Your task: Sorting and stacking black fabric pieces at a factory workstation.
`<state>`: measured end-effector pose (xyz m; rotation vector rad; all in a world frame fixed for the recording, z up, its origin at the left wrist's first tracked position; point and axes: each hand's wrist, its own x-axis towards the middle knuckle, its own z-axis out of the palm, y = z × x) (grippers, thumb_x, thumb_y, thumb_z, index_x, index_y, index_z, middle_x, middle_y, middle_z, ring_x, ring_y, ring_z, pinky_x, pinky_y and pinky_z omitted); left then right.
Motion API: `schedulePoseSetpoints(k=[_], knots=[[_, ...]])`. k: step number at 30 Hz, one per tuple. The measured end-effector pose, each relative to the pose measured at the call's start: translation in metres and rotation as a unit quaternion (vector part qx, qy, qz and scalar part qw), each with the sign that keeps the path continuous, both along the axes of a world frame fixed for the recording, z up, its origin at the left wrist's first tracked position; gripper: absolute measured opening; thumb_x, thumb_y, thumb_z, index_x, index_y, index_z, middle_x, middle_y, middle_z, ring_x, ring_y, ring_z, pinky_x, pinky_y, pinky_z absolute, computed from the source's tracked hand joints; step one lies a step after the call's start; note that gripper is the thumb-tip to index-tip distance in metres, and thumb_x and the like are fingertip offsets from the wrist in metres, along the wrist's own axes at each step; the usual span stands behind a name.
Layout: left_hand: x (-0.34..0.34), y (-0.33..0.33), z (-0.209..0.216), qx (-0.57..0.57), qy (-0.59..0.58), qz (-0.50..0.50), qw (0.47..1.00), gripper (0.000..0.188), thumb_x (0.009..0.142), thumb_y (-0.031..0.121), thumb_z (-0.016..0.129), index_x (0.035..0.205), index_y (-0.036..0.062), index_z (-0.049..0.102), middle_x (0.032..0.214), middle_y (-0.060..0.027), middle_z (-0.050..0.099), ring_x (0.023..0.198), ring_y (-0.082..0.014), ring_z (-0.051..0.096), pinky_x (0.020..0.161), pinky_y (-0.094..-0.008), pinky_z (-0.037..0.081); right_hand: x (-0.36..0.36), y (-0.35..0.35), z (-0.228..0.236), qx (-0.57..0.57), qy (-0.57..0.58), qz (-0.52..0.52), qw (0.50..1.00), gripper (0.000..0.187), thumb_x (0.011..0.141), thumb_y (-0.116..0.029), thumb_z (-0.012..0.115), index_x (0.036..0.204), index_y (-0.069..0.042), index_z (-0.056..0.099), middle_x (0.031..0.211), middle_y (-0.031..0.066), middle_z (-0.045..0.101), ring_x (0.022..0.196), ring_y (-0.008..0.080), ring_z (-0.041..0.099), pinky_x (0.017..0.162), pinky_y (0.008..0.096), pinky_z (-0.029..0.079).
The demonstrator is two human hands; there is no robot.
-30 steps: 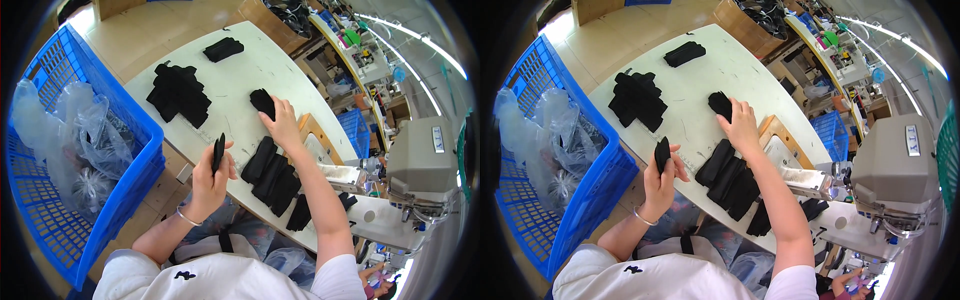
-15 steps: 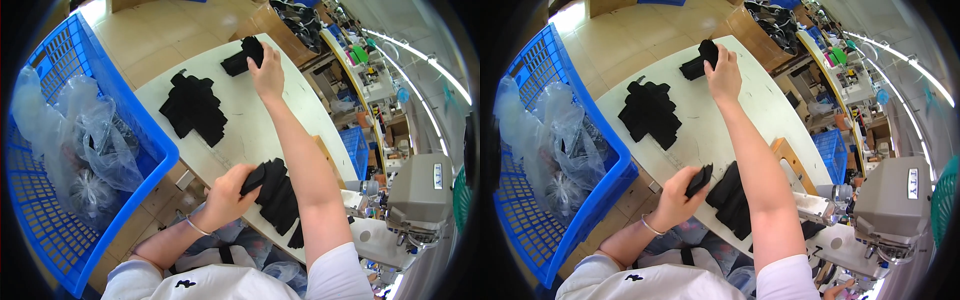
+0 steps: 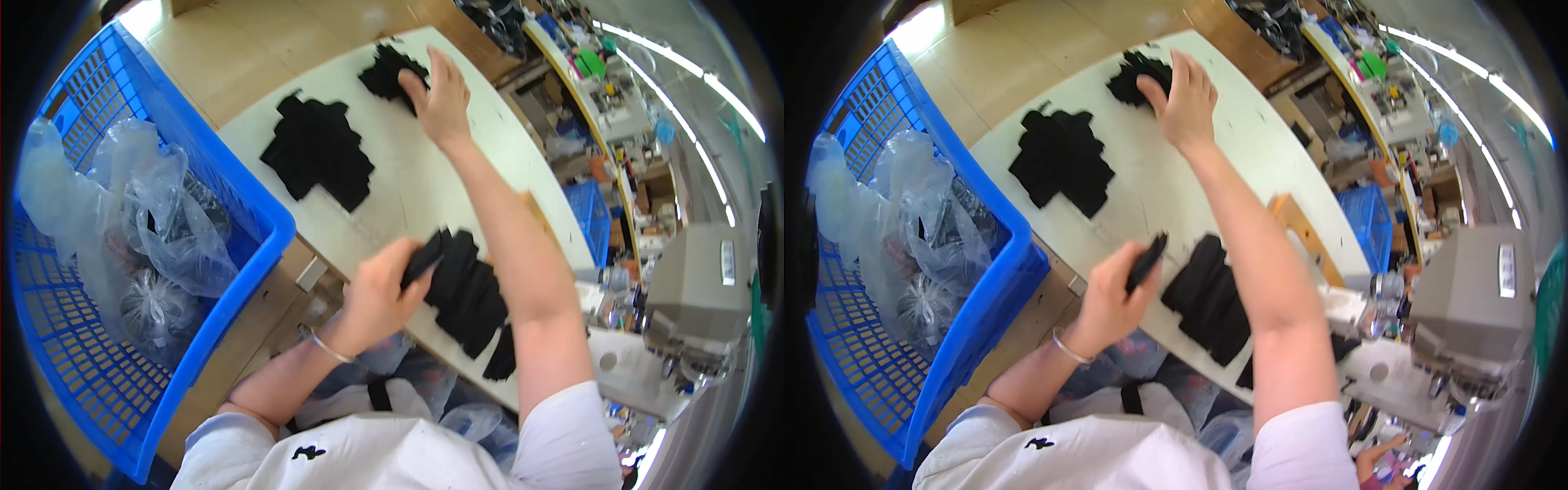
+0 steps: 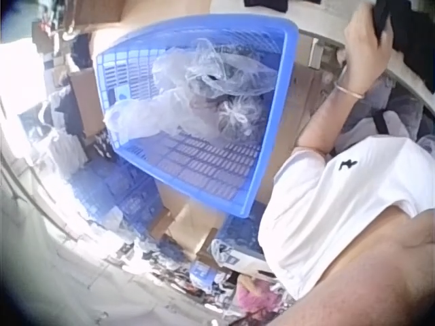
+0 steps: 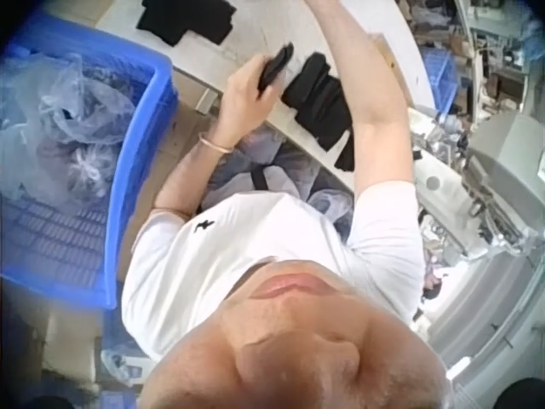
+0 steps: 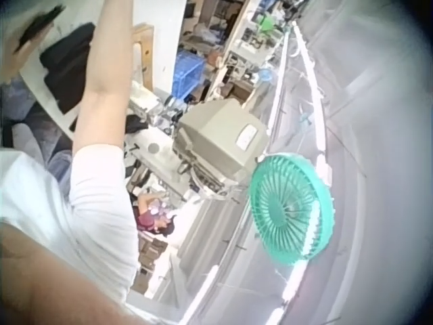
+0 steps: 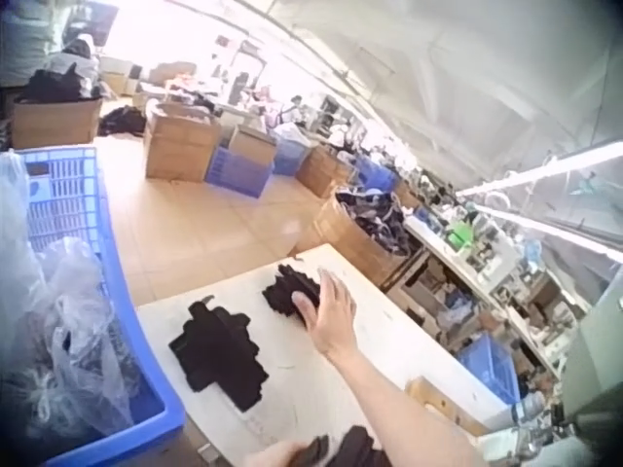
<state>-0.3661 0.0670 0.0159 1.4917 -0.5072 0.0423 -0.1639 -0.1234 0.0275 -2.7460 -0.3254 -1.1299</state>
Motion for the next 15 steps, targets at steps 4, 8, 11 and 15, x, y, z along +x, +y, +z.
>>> schedulePoseSetpoints(k=[4,8,11,15], knots=[[0.005,0.009,-0.005,-0.075,0.198,-0.052,0.976,0.012,0.089,0.009,0.060,0.093,-0.0002,0.055,0.066,-0.0084,0.053,0.058,-0.0149,0.051,0.054,-0.0296,0.040,-0.079,0.032,0.069,0.252,0.243,0.207,0.914,0.052,0.095,-0.044,0.054,0.126,-0.003,0.057,0.113,0.0119,0.063,0.109,0.0244,0.057,0.097,0.0362,0.040],[0.003,0.008,0.009,-0.170,0.271,-0.178,0.931,0.012,0.095,0.009,0.049,0.103,0.0010,0.053,0.066,0.0005,0.046,0.048,-0.0048,0.037,0.044,-0.0214,0.031,-0.180,0.043,0.086,0.280,0.388,0.319,0.818,0.035,0.095,-0.027,0.056,0.124,-0.009,0.060,0.112,0.0071,0.063,0.105,0.0151,0.057,0.090,0.0309,0.046],[-0.021,0.007,0.023,-0.206,0.351,-0.303,0.862,0.017,0.096,0.012,0.049,0.107,-0.0021,0.052,0.069,-0.0021,0.048,0.050,-0.0073,0.037,0.046,-0.0228,0.032,-0.220,0.037,0.091,0.280,0.419,0.245,0.828,0.022,0.093,-0.017,0.058,0.112,-0.007,0.063,0.104,0.0058,0.063,0.098,0.0154,0.057,0.086,0.0294,0.047],[-0.046,0.009,0.035,-0.233,0.404,-0.374,0.802,0.036,0.102,0.027,0.046,0.119,-0.0044,0.051,0.077,-0.0051,0.050,0.060,-0.0098,0.043,0.048,-0.0239,0.034,-0.258,0.026,0.102,0.375,0.495,0.168,0.766,0.021,0.096,-0.009,0.054,0.117,-0.007,0.059,0.107,0.0019,0.059,0.091,0.0098,0.054,0.081,0.0247,0.046]])
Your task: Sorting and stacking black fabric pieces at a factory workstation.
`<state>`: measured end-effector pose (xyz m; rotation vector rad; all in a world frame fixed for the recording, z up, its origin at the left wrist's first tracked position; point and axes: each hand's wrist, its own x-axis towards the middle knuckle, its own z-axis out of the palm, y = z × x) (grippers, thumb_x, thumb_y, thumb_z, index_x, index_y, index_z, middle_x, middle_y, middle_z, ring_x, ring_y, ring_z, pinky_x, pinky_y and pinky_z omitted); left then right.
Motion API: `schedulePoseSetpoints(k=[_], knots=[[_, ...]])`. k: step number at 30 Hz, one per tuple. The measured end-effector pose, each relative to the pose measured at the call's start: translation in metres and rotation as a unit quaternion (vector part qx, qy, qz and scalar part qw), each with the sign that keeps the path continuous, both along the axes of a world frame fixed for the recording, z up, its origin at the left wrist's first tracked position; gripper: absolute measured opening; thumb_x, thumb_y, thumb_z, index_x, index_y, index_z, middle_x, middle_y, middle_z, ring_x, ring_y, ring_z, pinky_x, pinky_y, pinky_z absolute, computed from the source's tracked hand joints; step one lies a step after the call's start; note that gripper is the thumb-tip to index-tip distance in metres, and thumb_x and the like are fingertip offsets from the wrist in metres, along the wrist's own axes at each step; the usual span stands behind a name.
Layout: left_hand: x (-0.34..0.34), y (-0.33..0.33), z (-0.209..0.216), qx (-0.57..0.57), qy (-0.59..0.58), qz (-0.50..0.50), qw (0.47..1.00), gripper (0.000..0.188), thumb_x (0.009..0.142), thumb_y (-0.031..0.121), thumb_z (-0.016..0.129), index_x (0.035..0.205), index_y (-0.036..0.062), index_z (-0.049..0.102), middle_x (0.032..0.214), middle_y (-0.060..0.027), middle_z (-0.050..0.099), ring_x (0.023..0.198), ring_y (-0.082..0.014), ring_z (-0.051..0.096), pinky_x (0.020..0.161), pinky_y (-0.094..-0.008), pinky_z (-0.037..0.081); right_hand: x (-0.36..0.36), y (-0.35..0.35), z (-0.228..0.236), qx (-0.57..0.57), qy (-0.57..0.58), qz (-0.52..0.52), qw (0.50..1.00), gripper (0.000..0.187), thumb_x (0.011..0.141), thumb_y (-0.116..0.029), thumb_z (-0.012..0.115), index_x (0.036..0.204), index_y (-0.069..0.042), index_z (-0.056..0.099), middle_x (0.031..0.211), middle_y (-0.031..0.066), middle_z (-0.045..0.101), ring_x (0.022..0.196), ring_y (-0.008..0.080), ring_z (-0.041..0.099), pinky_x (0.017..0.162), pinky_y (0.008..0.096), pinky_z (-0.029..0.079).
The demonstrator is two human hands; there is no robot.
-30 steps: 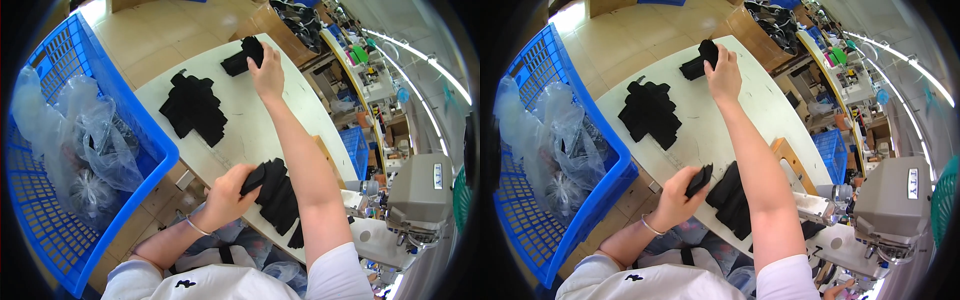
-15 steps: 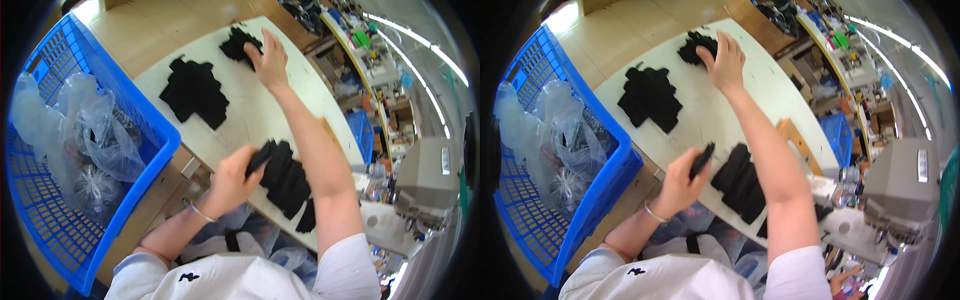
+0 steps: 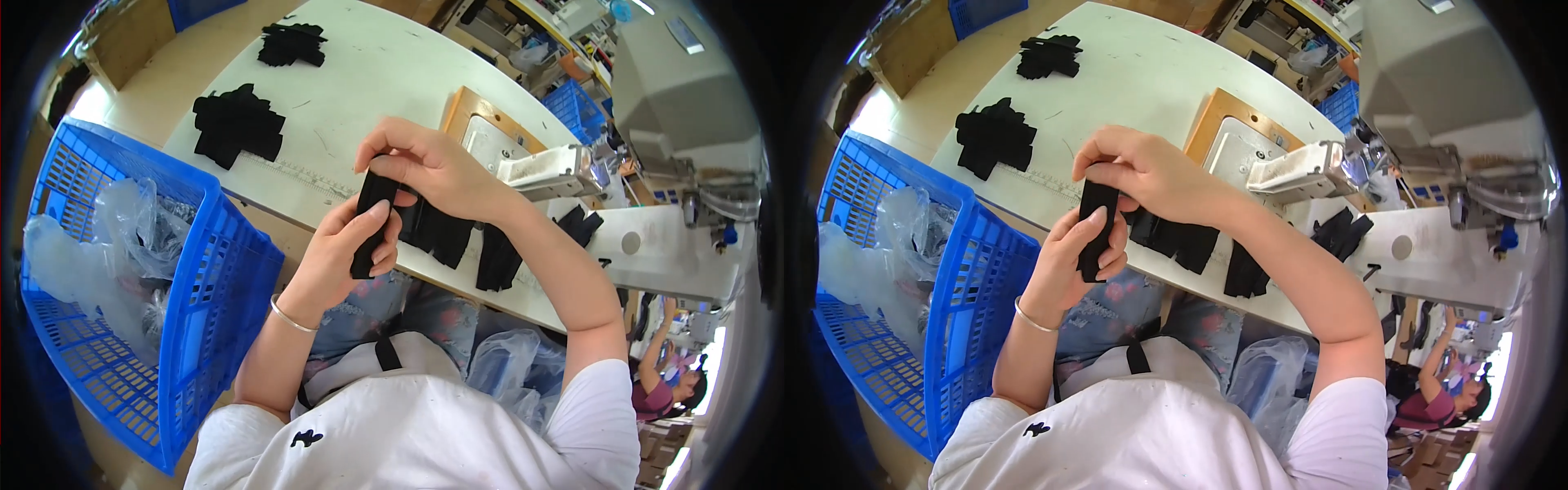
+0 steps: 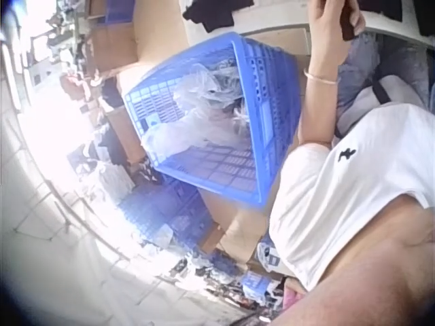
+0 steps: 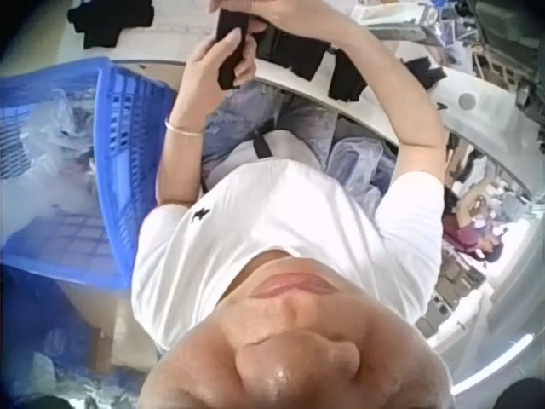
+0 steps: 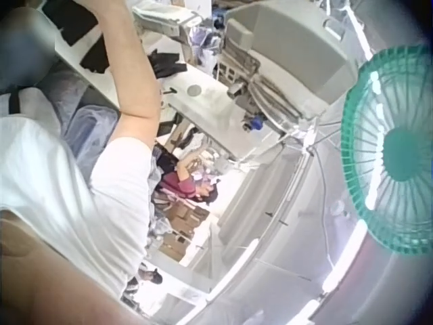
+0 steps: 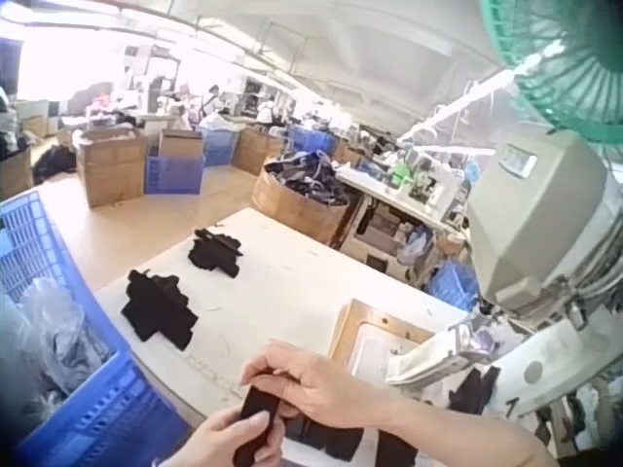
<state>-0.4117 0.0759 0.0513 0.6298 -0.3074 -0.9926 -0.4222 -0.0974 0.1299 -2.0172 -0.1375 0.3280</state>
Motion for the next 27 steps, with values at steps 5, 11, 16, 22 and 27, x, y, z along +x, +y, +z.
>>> schedulePoseSetpoints(k=[5,11,16,22,27], knots=[[-0.031,-0.008,0.003,0.020,0.021,-0.009,1.000,0.056,0.102,0.047,0.034,0.123,-0.0027,0.050,0.082,-0.0040,0.052,0.059,-0.0099,0.043,0.046,-0.0230,0.033,-0.039,-0.022,-0.016,0.005,-0.207,-0.098,0.973,0.018,0.089,-0.015,0.063,0.106,-0.007,0.063,0.097,0.0045,0.058,0.083,0.0144,0.058,0.072,0.0299,0.048],[-0.059,-0.029,0.014,0.156,-0.006,0.012,0.988,0.061,0.100,0.056,0.032,0.092,0.0005,0.058,0.072,-0.0080,0.058,0.049,-0.0141,0.051,0.038,-0.0233,0.033,-0.105,-0.022,-0.017,-0.076,-0.178,-0.164,0.967,0.026,0.080,-0.014,0.073,0.102,-0.007,0.062,0.089,0.0058,0.054,0.080,0.0173,0.057,0.073,0.0304,0.047],[-0.084,-0.045,0.006,0.171,-0.022,-0.087,0.981,0.050,0.104,0.043,0.030,0.094,0.0028,0.057,0.065,-0.0098,0.058,0.049,-0.0120,0.052,0.042,-0.0228,0.038,-0.149,-0.031,-0.031,-0.039,-0.171,-0.256,0.951,0.020,0.078,-0.007,0.072,0.093,-0.004,0.058,0.085,0.0054,0.054,0.078,0.0176,0.056,0.071,0.0311,0.046],[-0.099,-0.059,-0.001,0.140,-0.026,-0.141,0.980,0.040,0.105,0.037,0.035,0.100,0.0031,0.056,0.094,-0.0073,0.062,0.065,-0.0111,0.058,0.054,-0.0238,0.046,-0.181,-0.038,-0.041,-0.116,-0.213,-0.313,0.918,0.014,0.075,0.003,0.069,0.081,-0.004,0.058,0.082,0.0037,0.054,0.074,0.0168,0.057,0.066,0.0308,0.047],[-0.105,-0.060,-0.006,0.161,-0.087,-0.171,0.968,0.044,0.104,0.040,0.033,0.112,0.0016,0.054,0.094,-0.0083,0.061,0.061,-0.0116,0.055,0.057,-0.0233,0.045,-0.193,-0.039,-0.045,-0.043,-0.214,-0.328,0.919,0.014,0.077,0.003,0.069,0.083,-0.003,0.058,0.085,0.0025,0.058,0.072,0.0150,0.058,0.068,0.0284,0.048]])
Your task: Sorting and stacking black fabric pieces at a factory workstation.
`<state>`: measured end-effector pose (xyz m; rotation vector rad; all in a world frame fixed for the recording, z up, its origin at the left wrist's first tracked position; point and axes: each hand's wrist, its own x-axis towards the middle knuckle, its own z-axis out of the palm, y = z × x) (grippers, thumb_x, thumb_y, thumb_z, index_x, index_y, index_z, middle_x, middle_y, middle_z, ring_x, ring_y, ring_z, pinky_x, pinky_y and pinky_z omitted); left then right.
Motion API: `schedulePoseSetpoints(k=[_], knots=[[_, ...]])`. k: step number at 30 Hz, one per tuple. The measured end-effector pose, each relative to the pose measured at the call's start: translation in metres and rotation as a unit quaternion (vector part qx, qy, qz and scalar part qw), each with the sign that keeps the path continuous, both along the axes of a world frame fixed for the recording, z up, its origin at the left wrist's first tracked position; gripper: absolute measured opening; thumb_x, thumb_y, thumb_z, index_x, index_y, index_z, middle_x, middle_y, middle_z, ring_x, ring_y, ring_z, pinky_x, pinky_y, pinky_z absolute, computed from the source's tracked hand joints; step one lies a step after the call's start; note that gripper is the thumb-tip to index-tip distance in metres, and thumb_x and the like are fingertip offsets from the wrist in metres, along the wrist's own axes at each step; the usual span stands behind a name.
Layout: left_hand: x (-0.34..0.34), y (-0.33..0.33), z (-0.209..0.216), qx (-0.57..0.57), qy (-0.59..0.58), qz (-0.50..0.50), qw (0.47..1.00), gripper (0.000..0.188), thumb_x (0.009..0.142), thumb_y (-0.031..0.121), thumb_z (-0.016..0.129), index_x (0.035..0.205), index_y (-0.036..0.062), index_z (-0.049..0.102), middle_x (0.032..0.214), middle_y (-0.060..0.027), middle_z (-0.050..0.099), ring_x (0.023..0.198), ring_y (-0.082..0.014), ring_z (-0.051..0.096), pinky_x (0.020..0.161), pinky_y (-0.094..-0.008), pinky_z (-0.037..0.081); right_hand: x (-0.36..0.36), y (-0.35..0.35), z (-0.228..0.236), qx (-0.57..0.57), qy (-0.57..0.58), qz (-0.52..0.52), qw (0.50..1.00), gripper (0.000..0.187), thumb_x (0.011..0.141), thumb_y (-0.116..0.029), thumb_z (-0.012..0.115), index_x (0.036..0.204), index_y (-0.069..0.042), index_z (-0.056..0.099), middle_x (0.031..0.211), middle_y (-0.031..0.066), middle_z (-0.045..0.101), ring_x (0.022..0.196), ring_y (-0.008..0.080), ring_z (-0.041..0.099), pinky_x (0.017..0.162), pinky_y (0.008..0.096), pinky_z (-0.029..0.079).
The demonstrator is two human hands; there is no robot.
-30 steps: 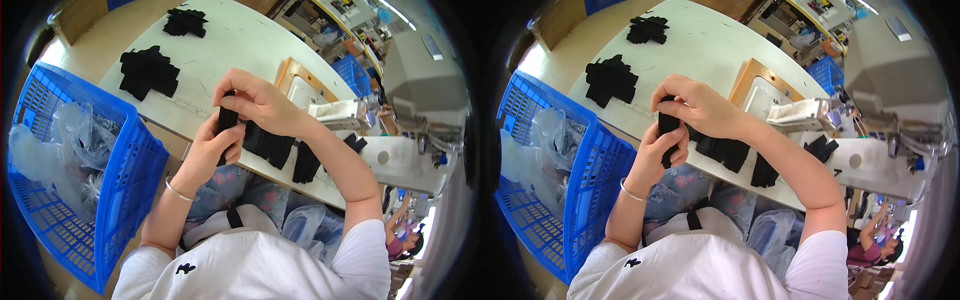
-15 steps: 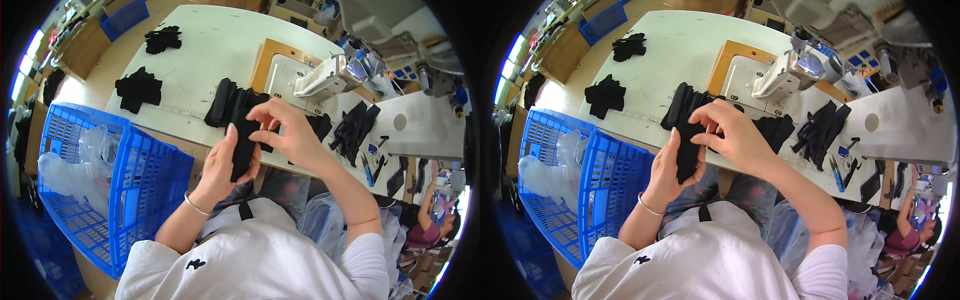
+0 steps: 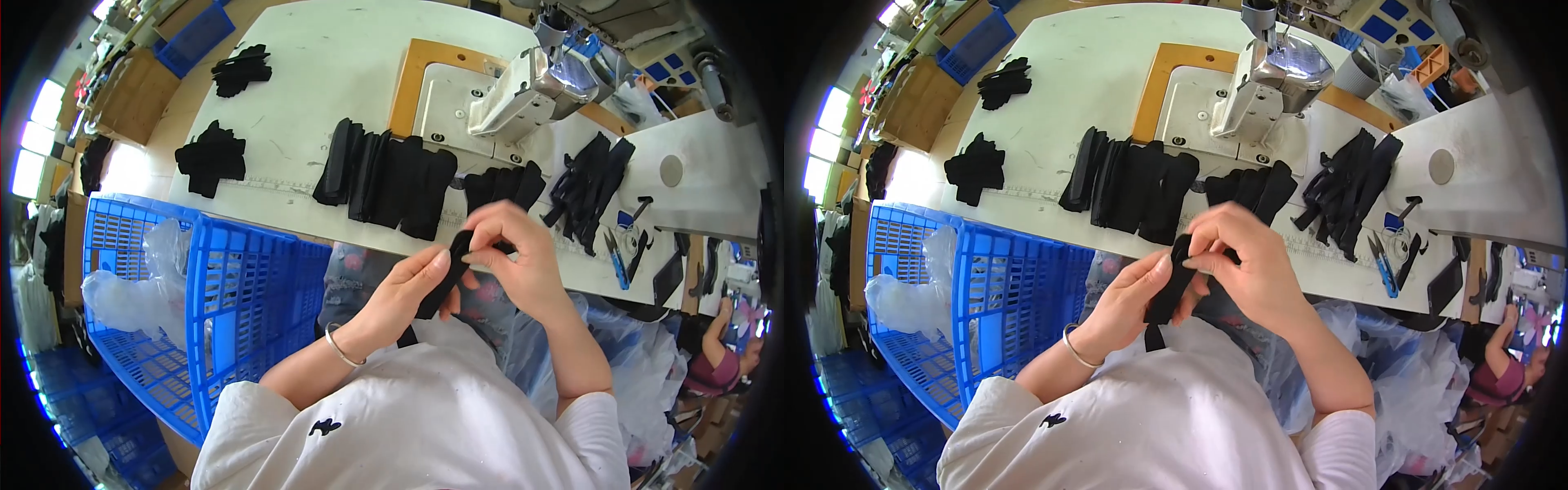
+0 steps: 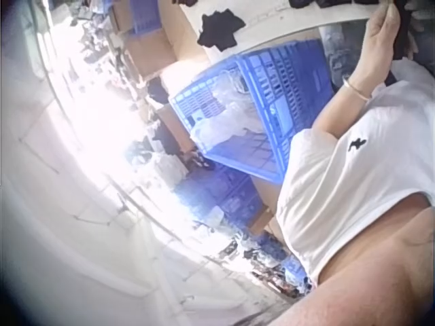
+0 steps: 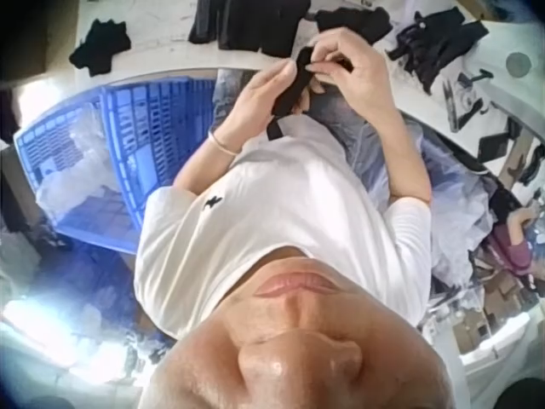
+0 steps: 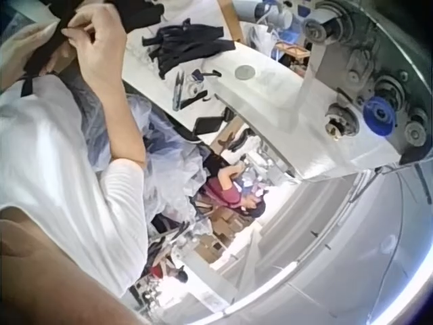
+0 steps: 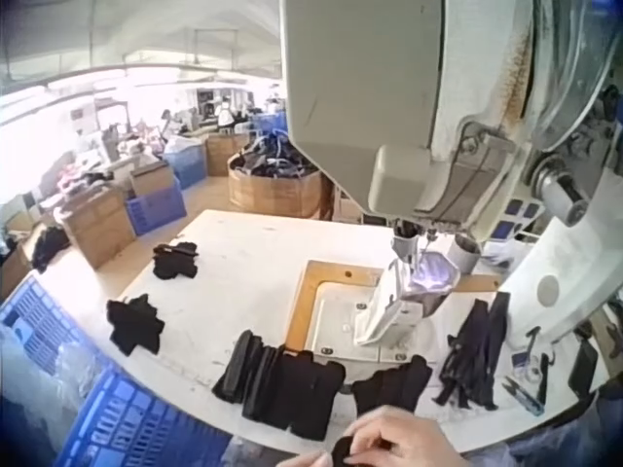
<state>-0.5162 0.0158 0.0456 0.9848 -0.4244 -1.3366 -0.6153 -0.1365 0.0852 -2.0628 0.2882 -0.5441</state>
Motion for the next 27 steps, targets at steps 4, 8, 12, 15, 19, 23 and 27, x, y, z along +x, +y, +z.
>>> schedulePoseSetpoints(k=[4,8,12,15,19,23,27], knots=[[0.003,0.017,-0.013,-0.030,-0.096,-0.081,0.992,0.051,0.102,0.048,0.036,0.115,0.0010,0.052,0.088,-0.0034,0.056,0.058,-0.0069,0.047,0.054,-0.0207,0.039,-0.003,0.001,-0.006,0.079,0.045,0.071,0.993,0.013,0.079,0.002,0.069,0.086,-0.004,0.059,0.087,0.0040,0.060,0.074,0.0142,0.059,0.068,0.0282,0.048],[0.013,0.026,0.007,0.086,-0.178,-0.033,0.980,0.030,0.099,0.029,0.053,0.114,0.0029,0.054,0.076,0.0022,0.050,0.059,-0.0040,0.042,0.052,-0.0182,0.034,0.020,0.005,0.001,0.074,0.060,0.075,0.993,0.017,0.079,-0.002,0.069,0.094,-0.005,0.062,0.086,0.0057,0.061,0.078,0.0191,0.061,0.069,0.0323,0.048],[0.047,0.031,0.026,0.177,-0.465,0.222,0.839,0.014,0.092,0.011,0.062,0.098,-0.0013,0.059,0.066,-0.0058,0.053,0.059,-0.0089,0.045,0.054,-0.0260,0.040,0.066,-0.012,-0.002,-0.140,-0.017,0.107,0.984,0.014,0.083,-0.013,0.068,0.095,-0.006,0.065,0.086,0.0099,0.062,0.082,0.0282,0.062,0.072,0.0361,0.049],[0.090,0.020,0.010,0.192,-0.667,0.301,0.654,0.017,0.089,0.013,0.062,0.099,-0.0001,0.059,0.086,-0.0165,0.061,0.070,-0.0324,0.059,0.063,-0.0391,0.047,0.108,-0.025,-0.006,-0.192,-0.016,0.125,0.973,0.013,0.085,-0.011,0.065,0.095,-0.002,0.066,0.090,0.0099,0.066,0.087,0.0238,0.064,0.077,0.0324,0.049],[0.110,-0.003,0.010,0.263,-0.726,0.246,0.586,0.035,0.085,0.028,0.064,0.105,0.0001,0.056,0.103,-0.0167,0.057,0.084,-0.0386,0.063,0.072,-0.0454,0.051,0.146,-0.028,-0.004,-0.106,-0.035,0.124,0.986,0.015,0.089,-0.013,0.060,0.097,-0.002,0.067,0.089,0.0122,0.068,0.081,0.0273,0.065,0.074,0.0343,0.051],[0.115,-0.008,0.011,0.343,-0.706,0.127,0.607,0.032,0.083,0.023,0.065,0.106,0.0018,0.057,0.105,-0.0153,0.057,0.096,-0.0368,0.060,0.078,-0.0453,0.050,0.144,-0.030,-0.006,-0.066,-0.027,0.113,0.991,0.015,0.089,-0.012,0.060,0.097,-0.002,0.067,0.089,0.0123,0.068,0.081,0.0254,0.066,0.076,0.0332,0.051],[0.123,0.000,0.010,0.311,-0.764,0.093,0.558,0.029,0.079,0.018,0.066,0.102,0.0029,0.058,0.101,-0.0133,0.056,0.094,-0.0335,0.060,0.076,-0.0441,0.051,0.128,-0.035,-0.015,-0.036,0.015,0.100,0.994,0.017,0.090,-0.013,0.060,0.098,-0.001,0.068,0.089,0.0111,0.069,0.082,0.0212,0.067,0.078,0.0317,0.051]])
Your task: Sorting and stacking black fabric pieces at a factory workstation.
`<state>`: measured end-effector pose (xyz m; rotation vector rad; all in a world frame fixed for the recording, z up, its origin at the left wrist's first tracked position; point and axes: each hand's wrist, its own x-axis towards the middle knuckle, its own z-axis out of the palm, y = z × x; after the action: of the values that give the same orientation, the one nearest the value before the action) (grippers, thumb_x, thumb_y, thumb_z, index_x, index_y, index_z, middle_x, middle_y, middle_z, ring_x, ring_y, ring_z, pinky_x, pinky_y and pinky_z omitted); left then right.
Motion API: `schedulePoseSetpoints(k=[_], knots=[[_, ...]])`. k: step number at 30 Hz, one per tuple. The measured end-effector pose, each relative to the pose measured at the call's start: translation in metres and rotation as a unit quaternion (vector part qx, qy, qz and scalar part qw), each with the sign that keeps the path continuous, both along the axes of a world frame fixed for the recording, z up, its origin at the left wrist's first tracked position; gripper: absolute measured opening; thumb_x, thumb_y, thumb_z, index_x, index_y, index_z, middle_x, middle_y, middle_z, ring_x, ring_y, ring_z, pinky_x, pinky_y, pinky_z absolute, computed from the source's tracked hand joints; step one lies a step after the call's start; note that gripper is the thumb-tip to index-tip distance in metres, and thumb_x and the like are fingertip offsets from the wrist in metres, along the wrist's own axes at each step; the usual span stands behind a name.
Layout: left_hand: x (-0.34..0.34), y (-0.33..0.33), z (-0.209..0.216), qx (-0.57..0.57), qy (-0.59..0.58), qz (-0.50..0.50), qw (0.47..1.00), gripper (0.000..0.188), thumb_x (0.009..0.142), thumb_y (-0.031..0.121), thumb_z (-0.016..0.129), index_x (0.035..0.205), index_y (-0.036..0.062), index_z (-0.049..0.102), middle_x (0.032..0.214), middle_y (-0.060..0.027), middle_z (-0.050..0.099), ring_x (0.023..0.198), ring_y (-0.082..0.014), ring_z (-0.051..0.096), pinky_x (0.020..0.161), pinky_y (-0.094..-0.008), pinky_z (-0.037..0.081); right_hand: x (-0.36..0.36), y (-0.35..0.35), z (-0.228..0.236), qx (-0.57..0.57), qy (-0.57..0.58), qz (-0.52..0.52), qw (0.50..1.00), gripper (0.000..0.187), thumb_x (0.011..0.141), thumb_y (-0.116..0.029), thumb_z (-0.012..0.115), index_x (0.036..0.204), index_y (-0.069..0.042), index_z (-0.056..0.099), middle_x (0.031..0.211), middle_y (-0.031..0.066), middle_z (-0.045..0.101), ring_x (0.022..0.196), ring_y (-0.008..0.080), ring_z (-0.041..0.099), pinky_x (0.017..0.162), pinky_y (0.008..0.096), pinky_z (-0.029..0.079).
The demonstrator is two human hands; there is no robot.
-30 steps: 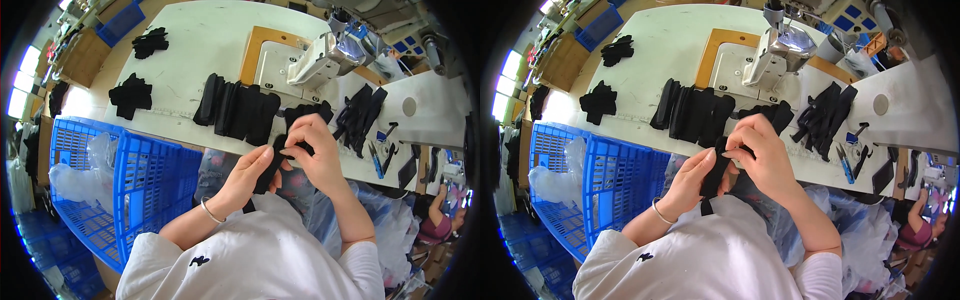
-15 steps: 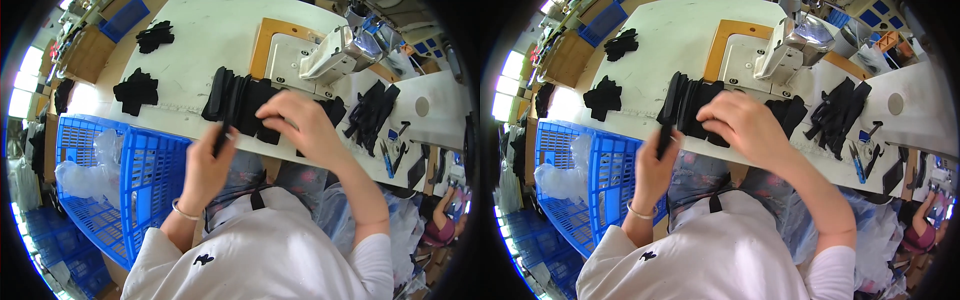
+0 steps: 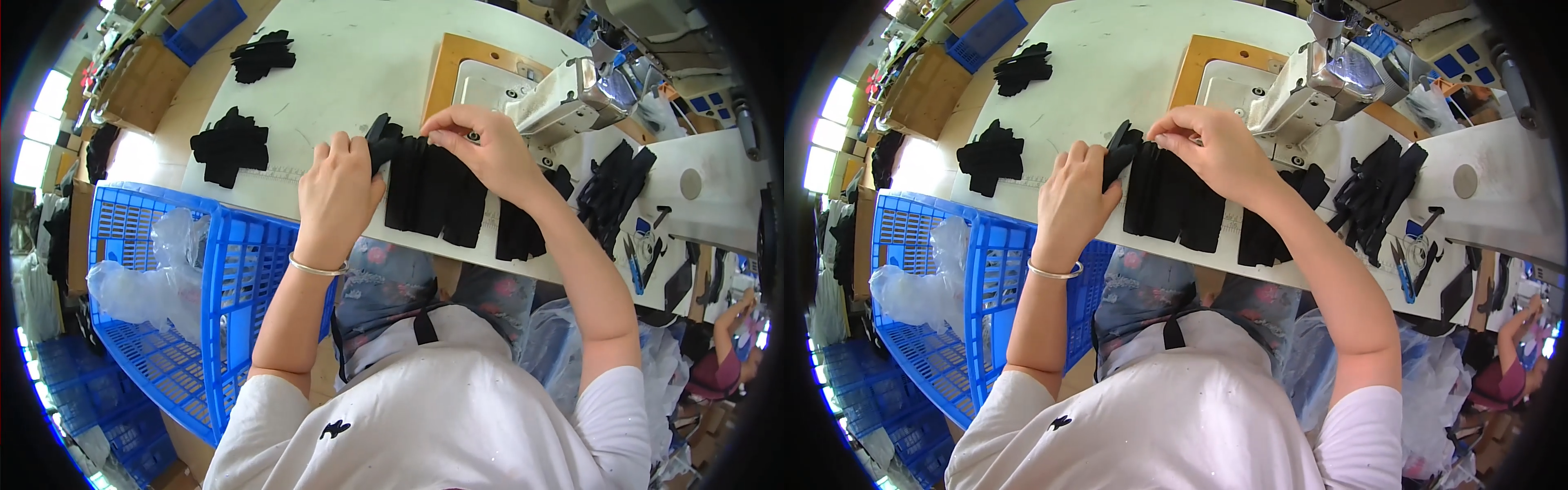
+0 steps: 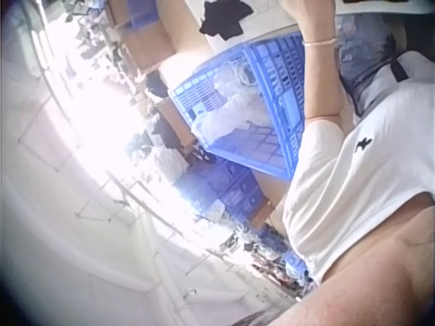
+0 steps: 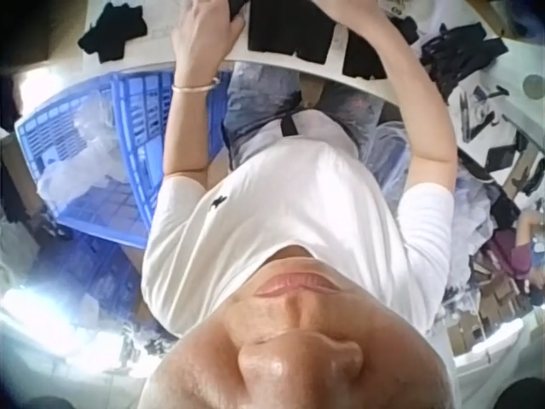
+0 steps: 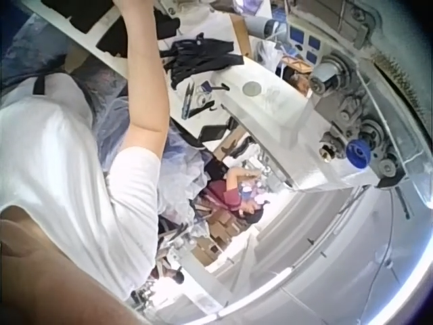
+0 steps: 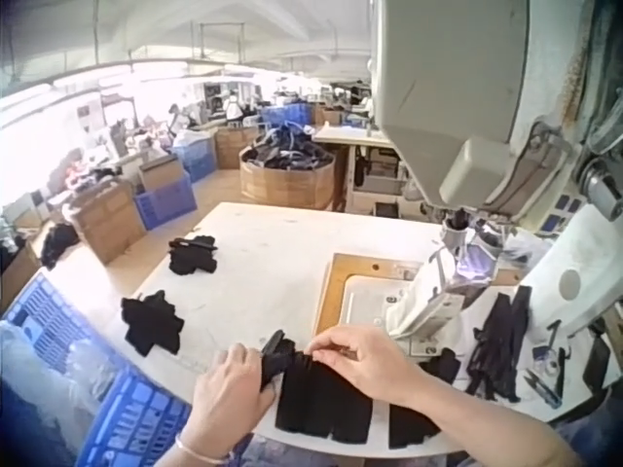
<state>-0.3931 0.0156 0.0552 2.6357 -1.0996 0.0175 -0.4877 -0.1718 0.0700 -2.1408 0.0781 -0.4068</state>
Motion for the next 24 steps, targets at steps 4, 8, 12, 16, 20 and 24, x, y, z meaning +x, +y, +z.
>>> schedulePoseSetpoints(k=[4,8,12,16,20,24], knots=[[0.000,0.000,-0.004,0.048,-0.116,-0.041,0.991,0.021,0.075,0.011,0.067,0.092,0.0038,0.058,0.093,-0.0093,0.056,0.087,-0.0274,0.060,0.071,-0.0374,0.054,-0.010,0.004,-0.001,0.021,0.034,-0.022,0.999,0.017,0.091,-0.014,0.060,0.098,-0.001,0.069,0.089,0.0093,0.071,0.082,0.0178,0.067,0.078,0.0302,0.051],[0.003,-0.006,-0.020,0.046,-0.152,0.003,0.987,0.026,0.073,0.009,0.067,0.096,0.0038,0.057,0.093,-0.0093,0.056,0.090,-0.0287,0.059,0.072,-0.0410,0.052,-0.017,0.011,0.000,0.039,0.028,-0.023,0.999,0.017,0.090,-0.014,0.061,0.099,-0.001,0.069,0.088,0.0089,0.071,0.081,0.0171,0.067,0.077,0.0298,0.051],[0.022,0.001,-0.019,-0.128,-0.075,0.016,0.989,0.023,0.078,0.008,0.064,0.098,-0.0012,0.060,0.088,-0.0114,0.063,0.082,-0.0271,0.062,0.066,-0.0353,0.052,-0.023,0.016,-0.001,0.071,0.008,-0.043,0.996,0.019,0.091,-0.015,0.061,0.100,-0.001,0.068,0.088,0.0091,0.071,0.081,0.0168,0.067,0.077,0.0288,0.051],[0.005,0.015,0.004,-0.411,0.474,0.060,0.776,0.017,0.090,0.013,0.060,0.095,-0.0033,0.062,0.076,-0.0127,0.066,0.063,-0.0174,0.065,0.059,-0.0269,0.050,-0.023,0.024,-0.003,0.130,0.001,-0.085,0.988,0.025,0.091,-0.020,0.064,0.108,-0.002,0.066,0.089,0.0102,0.071,0.081,0.0174,0.067,0.078,0.0287,0.051],[-0.032,0.014,0.003,-0.448,0.642,0.011,0.621,0.018,0.090,0.012,0.059,0.101,-0.0025,0.058,0.075,-0.0150,0.066,0.061,-0.0207,0.066,0.054,-0.0275,0.052,-0.018,0.032,-0.007,0.220,-0.048,-0.071,0.972,0.033,0.090,-0.024,0.066,0.113,-0.001,0.064,0.088,0.0097,0.070,0.083,0.0167,0.066,0.079,0.0283,0.051],[-0.045,0.015,0.003,-0.396,0.658,-0.023,0.640,0.024,0.094,0.018,0.058,0.105,-0.0031,0.058,0.077,-0.0161,0.067,0.065,-0.0214,0.068,0.052,-0.0277,0.054,-0.023,0.038,0.008,0.297,-0.024,-0.028,0.954,0.035,0.089,-0.023,0.069,0.113,0.002,0.063,0.086,0.0053,0.068,0.071,0.0098,0.062,0.067,0.0240,0.050]])
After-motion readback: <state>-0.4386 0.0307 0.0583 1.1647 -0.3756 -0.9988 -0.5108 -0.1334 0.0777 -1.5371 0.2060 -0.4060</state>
